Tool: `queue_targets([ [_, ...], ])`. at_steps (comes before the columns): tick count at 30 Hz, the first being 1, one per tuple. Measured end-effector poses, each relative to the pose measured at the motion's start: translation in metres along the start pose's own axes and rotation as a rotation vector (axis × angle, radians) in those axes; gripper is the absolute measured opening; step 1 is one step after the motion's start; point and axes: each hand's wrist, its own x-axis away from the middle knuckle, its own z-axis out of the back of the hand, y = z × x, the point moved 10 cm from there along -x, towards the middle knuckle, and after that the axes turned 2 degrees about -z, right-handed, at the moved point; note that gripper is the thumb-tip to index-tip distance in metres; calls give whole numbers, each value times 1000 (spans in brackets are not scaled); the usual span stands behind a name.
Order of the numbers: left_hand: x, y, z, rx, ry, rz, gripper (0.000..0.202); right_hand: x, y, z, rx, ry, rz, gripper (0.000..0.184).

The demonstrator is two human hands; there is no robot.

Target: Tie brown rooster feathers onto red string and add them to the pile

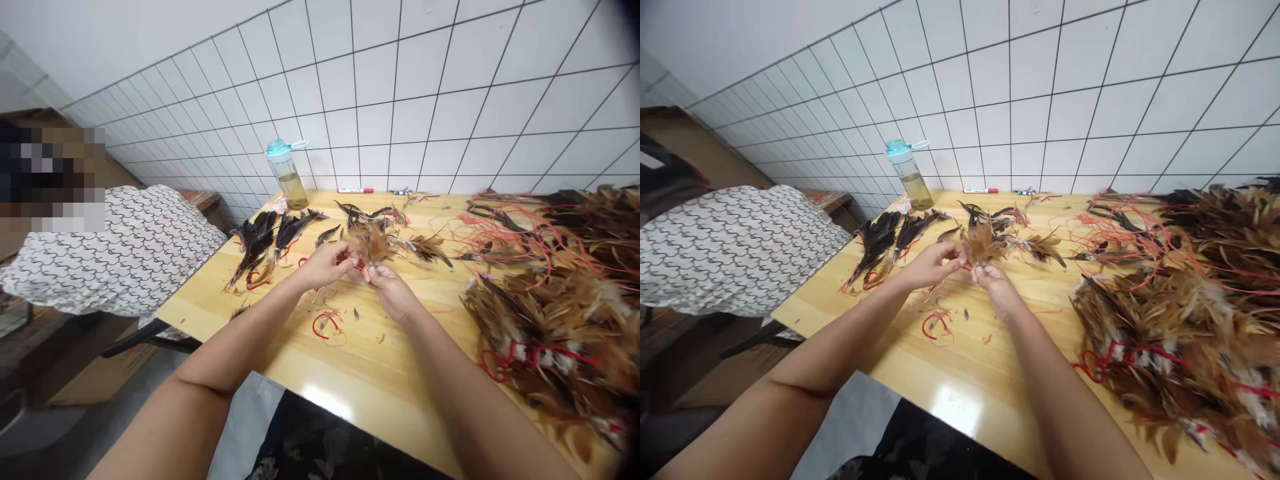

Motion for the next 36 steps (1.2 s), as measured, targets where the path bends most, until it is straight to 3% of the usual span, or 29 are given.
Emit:
queue_targets([
  [4,1,-17,7,140,58,53,16,-1,14,10,-98,61,-127,45],
  [8,9,-43,28,170,165,102,15,1,14,9,-42,58,-149,42],
  [14,31,-91,77,259,514,178,13,-1,17,15,-32,96,-158,44],
  [17,38,-106,82,390,576,199,16,-3,19,22,-19,148,-152,45],
  [21,36,-97,65,433,468,172,20,-4,11,17,27,154,-99,43],
  [25,29,-69,39,441,295,76,21,-1,7,10,47,157,-112,29],
  [28,26,-50,22,427,179,14,20,0,5,11,33,154,-117,29],
  [36,30,-37,22,289,228,31,13,2,5,4,121,64,-147,47],
])
